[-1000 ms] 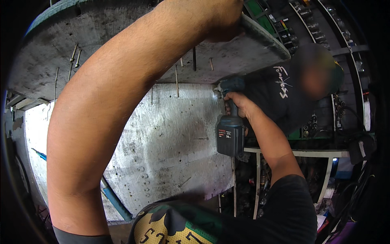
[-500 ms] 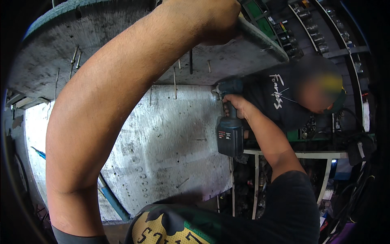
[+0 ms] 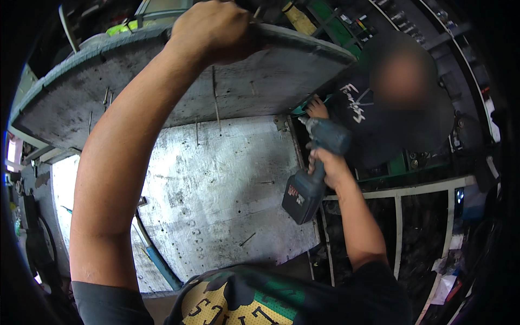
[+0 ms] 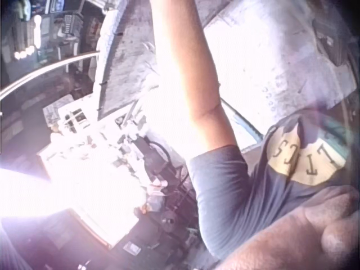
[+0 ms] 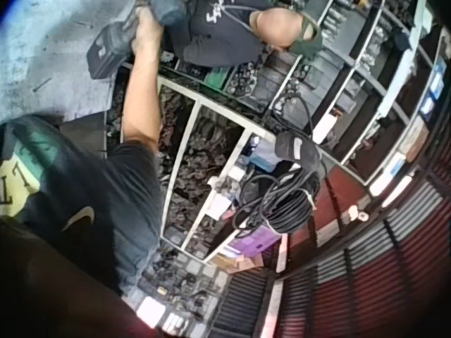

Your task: The person uses a cordless drill to fasten screws into a large wooden panel, assisted by another person who holds the panel steady. The person drills multiple screws along the edge of the panel, then flips it over to continue fastening screws on the other side.

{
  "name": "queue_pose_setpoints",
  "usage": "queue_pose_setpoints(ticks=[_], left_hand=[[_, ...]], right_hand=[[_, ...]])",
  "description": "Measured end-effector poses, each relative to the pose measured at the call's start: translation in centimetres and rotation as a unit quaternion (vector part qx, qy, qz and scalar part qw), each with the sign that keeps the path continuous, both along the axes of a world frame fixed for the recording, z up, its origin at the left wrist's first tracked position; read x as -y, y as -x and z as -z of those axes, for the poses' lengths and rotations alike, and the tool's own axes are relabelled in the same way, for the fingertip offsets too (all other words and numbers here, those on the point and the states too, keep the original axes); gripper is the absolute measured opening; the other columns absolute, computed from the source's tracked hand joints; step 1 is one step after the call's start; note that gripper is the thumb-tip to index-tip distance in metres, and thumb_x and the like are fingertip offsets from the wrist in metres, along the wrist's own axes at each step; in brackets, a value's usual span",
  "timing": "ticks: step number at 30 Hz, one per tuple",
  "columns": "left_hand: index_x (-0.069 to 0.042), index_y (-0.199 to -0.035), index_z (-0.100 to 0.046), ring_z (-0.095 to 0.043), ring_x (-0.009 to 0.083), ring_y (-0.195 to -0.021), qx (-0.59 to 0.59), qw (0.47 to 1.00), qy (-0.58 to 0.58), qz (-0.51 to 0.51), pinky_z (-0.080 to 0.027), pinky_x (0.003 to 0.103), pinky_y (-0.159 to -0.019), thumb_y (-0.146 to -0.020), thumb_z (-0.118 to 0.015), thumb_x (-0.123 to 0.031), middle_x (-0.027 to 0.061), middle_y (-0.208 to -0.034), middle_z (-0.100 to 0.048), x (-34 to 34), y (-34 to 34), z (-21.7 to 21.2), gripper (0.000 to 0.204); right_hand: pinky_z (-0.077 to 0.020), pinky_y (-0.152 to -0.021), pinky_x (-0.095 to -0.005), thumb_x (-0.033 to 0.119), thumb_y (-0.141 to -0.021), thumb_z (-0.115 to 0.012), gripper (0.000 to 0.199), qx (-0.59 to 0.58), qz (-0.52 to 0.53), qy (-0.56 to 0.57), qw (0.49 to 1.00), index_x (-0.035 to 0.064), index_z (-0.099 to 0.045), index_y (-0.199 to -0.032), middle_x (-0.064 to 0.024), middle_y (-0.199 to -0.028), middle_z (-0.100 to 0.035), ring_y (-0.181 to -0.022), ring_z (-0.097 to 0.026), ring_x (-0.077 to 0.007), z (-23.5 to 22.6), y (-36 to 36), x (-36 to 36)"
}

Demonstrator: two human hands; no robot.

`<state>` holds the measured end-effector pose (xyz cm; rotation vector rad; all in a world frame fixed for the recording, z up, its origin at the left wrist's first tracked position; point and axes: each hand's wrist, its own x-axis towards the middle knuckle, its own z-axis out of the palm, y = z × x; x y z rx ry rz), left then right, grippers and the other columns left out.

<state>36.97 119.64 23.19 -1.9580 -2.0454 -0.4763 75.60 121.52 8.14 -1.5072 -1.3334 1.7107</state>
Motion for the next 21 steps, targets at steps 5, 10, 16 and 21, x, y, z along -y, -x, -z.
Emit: queue_pose_setpoints(ticks=[5, 10, 16, 21], left_hand=[[-0.015, -0.107, -0.081, -0.079, 0.0324, -0.079, -0.034, 0.999, 0.028, -0.016, -0.064, 0.045, -0.070, -0.098, -0.067, -0.061, 0.0141, -0.089, -0.079, 0.1, -0.4, -0.6, 0.049], [-0.015, -0.113, -0.079, -0.078, 0.0366, -0.096, -0.038, 0.997, 0.063, -0.023, -0.063, 0.049, -0.083, -0.096, -0.069, -0.062, 0.0161, -0.105, -0.079, 0.2, -0.9, -1.3, 0.051], [-0.012, -0.116, -0.072, -0.074, 0.0395, -0.105, -0.090, 0.994, 0.069, -0.008, -0.059, 0.051, -0.089, -0.090, -0.076, -0.059, 0.0174, -0.110, -0.077, -0.6, -0.4, -0.8, 0.053], [-0.007, -0.115, -0.067, -0.071, 0.0408, -0.111, -0.129, 0.984, 0.117, -0.027, -0.057, 0.052, -0.090, -0.090, -0.077, -0.060, 0.0196, -0.115, -0.074, -1.5, 0.0, -0.7, 0.060]], right_hand=[[-0.0553, -0.069, -0.0344, 0.007, -0.087, -0.064, 0.034, -0.031, -0.013, -0.184, 0.982, -0.0027, -0.062, -0.119, -0.0085, -0.080, -0.065, -0.071, -0.065, -0.0187, 0.7, -3.5, 11.7], [-0.0589, -0.090, -0.0396, 0.014, -0.093, -0.071, 0.036, 0.135, -0.089, -0.559, 0.813, 0.0013, -0.069, -0.127, -0.0108, -0.106, -0.071, -0.103, -0.071, -0.0241, 2.3, -6.6, 17.9], [-0.0589, -0.093, -0.0426, 0.019, -0.096, -0.071, 0.041, 0.404, -0.169, -0.662, 0.608, 0.0077, -0.067, -0.135, -0.0142, -0.119, -0.068, -0.105, -0.070, -0.0279, 2.4, -10.1, 20.8], [-0.0585, -0.086, -0.0368, 0.015, -0.100, -0.061, 0.028, 0.211, -0.078, -0.666, 0.711, 0.0080, -0.067, -0.127, -0.0095, -0.115, -0.068, -0.095, -0.069, -0.0231, 3.6, -8.4, 20.3]])
